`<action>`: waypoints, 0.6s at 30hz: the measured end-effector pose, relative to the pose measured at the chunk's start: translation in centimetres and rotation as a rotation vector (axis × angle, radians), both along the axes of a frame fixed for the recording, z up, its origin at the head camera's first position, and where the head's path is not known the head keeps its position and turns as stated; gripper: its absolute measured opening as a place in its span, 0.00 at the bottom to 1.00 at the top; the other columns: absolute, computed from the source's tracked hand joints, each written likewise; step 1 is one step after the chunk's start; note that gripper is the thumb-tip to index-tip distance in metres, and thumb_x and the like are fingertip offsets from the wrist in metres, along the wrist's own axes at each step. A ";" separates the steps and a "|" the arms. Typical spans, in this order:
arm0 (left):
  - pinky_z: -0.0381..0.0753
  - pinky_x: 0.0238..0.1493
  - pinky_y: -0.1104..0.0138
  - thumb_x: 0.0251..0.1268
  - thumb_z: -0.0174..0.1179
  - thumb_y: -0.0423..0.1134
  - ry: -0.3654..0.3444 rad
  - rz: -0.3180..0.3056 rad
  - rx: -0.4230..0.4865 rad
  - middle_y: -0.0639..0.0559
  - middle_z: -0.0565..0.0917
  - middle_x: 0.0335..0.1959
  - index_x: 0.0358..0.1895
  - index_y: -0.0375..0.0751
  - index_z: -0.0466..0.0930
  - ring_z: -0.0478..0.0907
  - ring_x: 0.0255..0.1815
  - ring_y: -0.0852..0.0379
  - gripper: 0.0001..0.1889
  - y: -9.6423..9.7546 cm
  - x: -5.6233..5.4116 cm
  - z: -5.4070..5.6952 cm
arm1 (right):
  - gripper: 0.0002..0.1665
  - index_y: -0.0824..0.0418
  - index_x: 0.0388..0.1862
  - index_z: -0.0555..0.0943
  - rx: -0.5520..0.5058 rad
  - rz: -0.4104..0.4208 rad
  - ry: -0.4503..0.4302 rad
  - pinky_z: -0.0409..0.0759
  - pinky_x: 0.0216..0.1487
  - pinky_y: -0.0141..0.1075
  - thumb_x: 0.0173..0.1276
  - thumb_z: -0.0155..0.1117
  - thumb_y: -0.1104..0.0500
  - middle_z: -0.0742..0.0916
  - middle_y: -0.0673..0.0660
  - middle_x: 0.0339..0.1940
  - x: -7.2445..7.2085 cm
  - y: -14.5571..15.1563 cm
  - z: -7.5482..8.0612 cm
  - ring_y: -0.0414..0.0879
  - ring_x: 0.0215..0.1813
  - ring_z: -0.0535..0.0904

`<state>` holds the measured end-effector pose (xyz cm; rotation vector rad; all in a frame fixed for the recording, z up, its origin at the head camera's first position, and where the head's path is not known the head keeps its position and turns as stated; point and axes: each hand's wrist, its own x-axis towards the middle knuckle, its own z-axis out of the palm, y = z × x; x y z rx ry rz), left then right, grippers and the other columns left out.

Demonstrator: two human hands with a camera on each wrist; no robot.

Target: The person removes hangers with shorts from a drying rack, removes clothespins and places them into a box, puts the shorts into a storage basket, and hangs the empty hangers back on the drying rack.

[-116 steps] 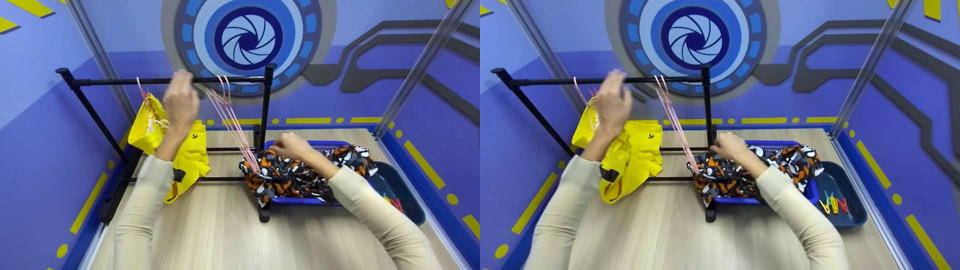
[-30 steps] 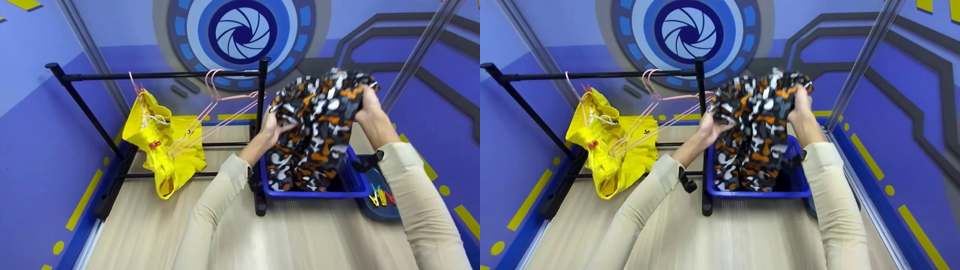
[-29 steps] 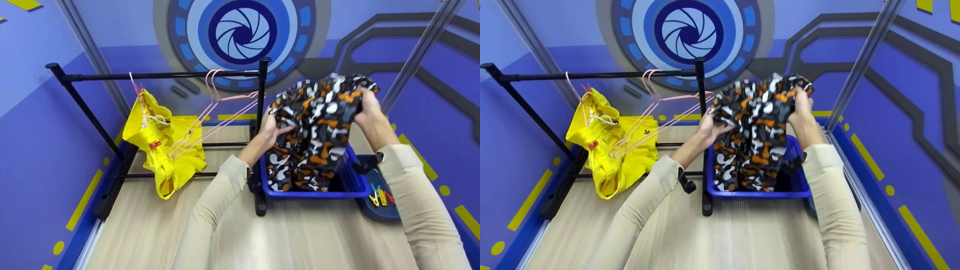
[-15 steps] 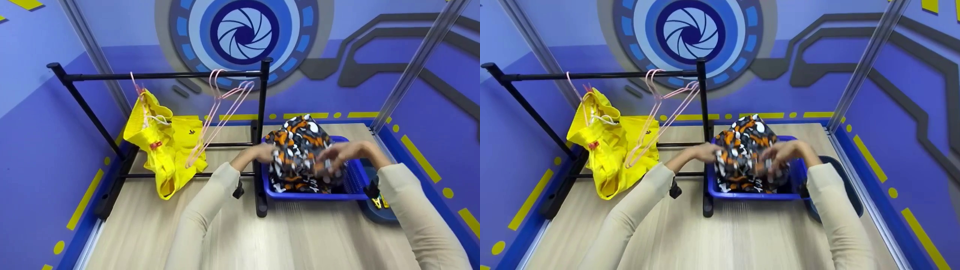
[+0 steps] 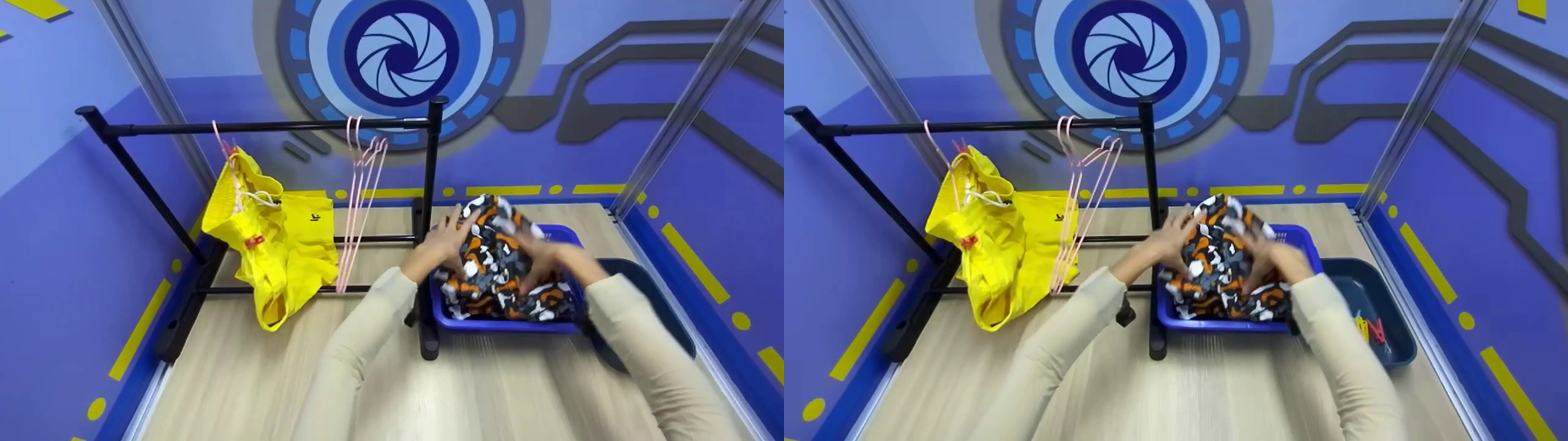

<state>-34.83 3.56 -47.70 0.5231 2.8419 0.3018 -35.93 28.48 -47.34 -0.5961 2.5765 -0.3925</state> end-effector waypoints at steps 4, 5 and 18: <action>0.56 0.82 0.51 0.44 0.82 0.56 -0.099 -0.034 -0.128 0.50 0.29 0.86 0.82 0.68 0.26 0.34 0.86 0.40 0.74 0.5 0.3 -2.9 | 0.82 0.54 0.85 0.38 0.229 -0.009 -0.173 0.50 0.76 0.71 0.47 0.85 0.41 0.41 0.72 0.84 1.0 -0.8 -2.0 0.77 0.81 0.42; 0.51 0.83 0.52 0.45 0.81 0.58 -0.112 -0.047 -0.172 0.50 0.30 0.86 0.83 0.67 0.27 0.36 0.86 0.41 0.73 0.6 0.5 -3.6 | 0.80 0.55 0.85 0.40 0.233 -0.016 -0.192 0.52 0.76 0.70 0.48 0.85 0.43 0.43 0.72 0.84 1.1 -1.0 -2.3 0.77 0.81 0.43; 0.69 0.74 0.63 0.45 0.75 0.69 -0.056 -0.144 -0.478 0.54 0.74 0.74 0.82 0.55 0.51 0.74 0.71 0.56 0.61 3.0 2.1 -8.0 | 0.84 0.52 0.85 0.39 0.312 -0.117 -0.199 0.66 0.72 0.65 0.42 0.89 0.45 0.57 0.79 0.80 2.2 -1.9 -6.2 0.75 0.78 0.58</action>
